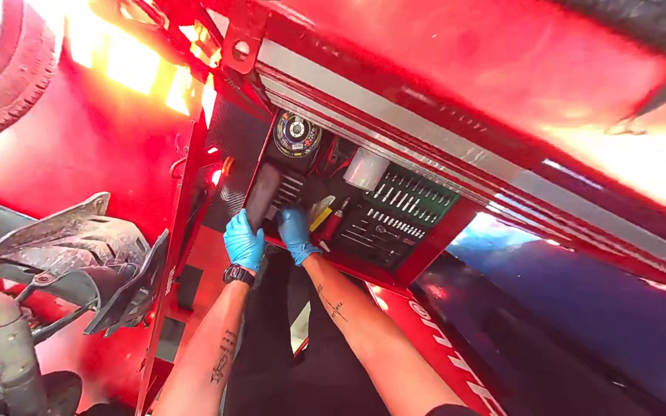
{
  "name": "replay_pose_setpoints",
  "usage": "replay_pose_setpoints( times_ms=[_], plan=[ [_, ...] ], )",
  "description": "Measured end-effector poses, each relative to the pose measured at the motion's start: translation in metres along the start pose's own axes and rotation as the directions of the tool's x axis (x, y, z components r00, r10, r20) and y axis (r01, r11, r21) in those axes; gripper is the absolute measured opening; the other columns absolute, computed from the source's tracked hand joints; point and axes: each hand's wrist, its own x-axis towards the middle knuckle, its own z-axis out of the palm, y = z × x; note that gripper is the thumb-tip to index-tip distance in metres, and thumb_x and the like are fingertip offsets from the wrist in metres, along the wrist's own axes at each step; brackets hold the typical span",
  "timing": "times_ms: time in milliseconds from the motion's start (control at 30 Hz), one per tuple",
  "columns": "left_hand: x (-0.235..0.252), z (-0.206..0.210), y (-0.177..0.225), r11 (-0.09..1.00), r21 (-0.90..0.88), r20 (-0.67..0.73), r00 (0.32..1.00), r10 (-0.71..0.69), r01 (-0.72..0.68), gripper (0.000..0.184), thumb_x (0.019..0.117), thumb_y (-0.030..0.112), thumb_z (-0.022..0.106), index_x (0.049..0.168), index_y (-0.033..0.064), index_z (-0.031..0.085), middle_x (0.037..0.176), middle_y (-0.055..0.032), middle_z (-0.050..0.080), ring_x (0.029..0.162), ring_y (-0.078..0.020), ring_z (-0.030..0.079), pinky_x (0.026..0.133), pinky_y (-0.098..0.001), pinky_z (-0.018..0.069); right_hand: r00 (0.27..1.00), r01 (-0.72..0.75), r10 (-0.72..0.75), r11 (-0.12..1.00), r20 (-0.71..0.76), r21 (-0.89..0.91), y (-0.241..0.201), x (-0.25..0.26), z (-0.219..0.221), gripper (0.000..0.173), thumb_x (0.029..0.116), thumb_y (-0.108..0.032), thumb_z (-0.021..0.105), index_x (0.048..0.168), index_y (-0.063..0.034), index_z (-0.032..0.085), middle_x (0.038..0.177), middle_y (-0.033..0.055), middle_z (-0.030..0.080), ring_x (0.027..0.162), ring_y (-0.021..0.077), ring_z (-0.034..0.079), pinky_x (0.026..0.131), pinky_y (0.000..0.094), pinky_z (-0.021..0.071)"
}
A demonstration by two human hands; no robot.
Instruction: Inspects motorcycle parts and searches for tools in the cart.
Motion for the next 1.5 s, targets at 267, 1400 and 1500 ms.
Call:
replay_pose_setpoints(
  times_ms=[267,1400,1500],
  plan=[
    [0.006,-0.015,-0.015,0.999,-0.026,0.048,0.998,-0.031,0.033,0.061,0.0938,0.027,0.067,0.15,0.0096,0.05,0.143,-0.0166,0.059,0.132,-0.0344,0.056,0.11,-0.0521,0.0442,0.984,0.138,-0.087,0.924,0.157,-0.356,-0.004,0.026,-0.001,0.015,0.0939,0.003,0.057,0.099,0.0066,0.071,0.104,0.0267,0.069,0.102,0.044,0.067,0.085,0.0598,0.0526],
    [-0.202,-0.073,-0.059,0.573,-0.819,0.206,0.933,0.295,-0.001,0.02,0.099,0.014,0.061,0.085,0.0009,0.067,0.065,0.001,0.059,0.055,-0.0053,0.052,0.056,-0.0235,0.0472,0.769,0.519,0.544,-0.226,-0.335,0.824,0.03,-0.163,-0.32,0.036,0.1028,-0.008,0.045,0.138,-0.01,0.043,0.121,0.0072,0.061,0.099,0.0193,0.065,0.086,0.0415,0.0568],
    [-0.221,-0.103,-0.014,0.462,-0.882,0.1,0.921,0.376,-0.093,0.03,0.1,0.016,0.061,0.071,0.0071,0.062,0.056,0.004,0.055,0.047,-0.0036,0.046,0.047,-0.0205,0.0414,0.793,0.446,0.553,-0.241,-0.255,0.862,0.025,-0.202,-0.295,0.031,0.1041,-0.01,0.045,0.135,-0.0071,0.046,0.115,0.0087,0.063,0.092,0.0195,0.066,0.08,0.0384,0.0579]
  ],
)
